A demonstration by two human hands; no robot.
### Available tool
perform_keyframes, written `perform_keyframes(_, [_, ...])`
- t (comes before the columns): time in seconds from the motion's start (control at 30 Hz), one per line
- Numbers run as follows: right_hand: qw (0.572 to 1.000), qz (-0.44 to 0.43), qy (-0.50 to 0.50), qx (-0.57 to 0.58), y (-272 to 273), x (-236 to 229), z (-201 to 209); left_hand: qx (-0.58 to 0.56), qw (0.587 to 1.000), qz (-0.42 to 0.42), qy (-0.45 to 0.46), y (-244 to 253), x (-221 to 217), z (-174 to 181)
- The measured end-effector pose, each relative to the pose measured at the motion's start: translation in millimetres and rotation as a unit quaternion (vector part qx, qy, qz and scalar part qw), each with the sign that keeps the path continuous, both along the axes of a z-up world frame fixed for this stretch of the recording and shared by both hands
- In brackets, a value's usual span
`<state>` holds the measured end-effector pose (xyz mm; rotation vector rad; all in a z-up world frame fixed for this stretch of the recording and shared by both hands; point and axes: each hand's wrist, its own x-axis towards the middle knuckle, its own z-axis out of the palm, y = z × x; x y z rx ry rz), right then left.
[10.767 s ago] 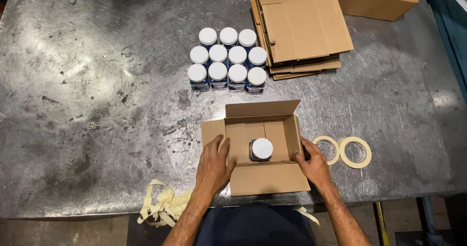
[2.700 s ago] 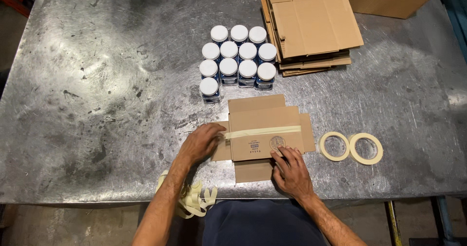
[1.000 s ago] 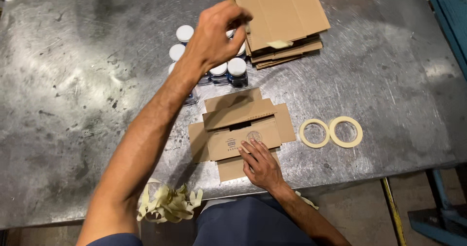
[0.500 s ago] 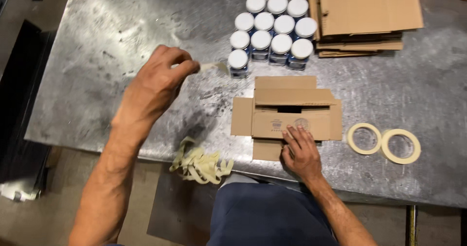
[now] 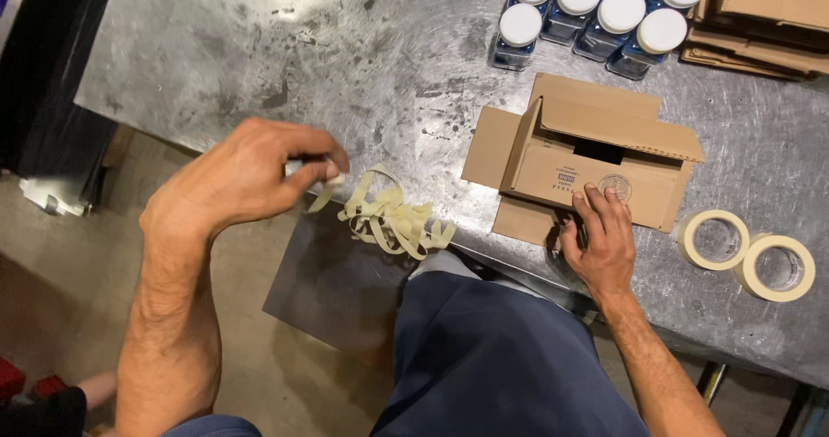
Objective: The person places blue jars into cardboard boxes and closes the boxes by hand.
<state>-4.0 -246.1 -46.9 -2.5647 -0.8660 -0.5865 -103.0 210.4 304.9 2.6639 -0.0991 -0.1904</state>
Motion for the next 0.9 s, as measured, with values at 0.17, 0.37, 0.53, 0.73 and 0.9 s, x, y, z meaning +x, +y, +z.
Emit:
perform_keyframes(0.17, [1.000,-0.015,0.006,-0.019,-1.0,-1.4,1.0,-0.040,0.963,0.081,0.252,10.6,9.6,-56.9])
perform_keyframes(0.37, [1.000,-0.009,-0.007,-0.005,2.1,0.3,2.8,-0.028,0.943,0.035,0.329,39.3,31.9,-245.5])
perform_keyframes(0.53, [1.000,-0.019,-0.013,-0.003,4.6,-0.5,6.3,0.032,0.948,0.016,0.317,43.3,37.1,-393.5])
perform_keyframes(0.73, [1.000,-0.021,-0.016,0.001,8.3,-0.5,9.5,0.038,0.965,0.046,0.255,20.8,12.4,-401.7])
perform_keyframes(0.9, [0.999,-0.031,-0.021,-0.003,10.9,-1.9,16.0,0.074,0.976,0.052,0.200,15.2,5.9,-393.2])
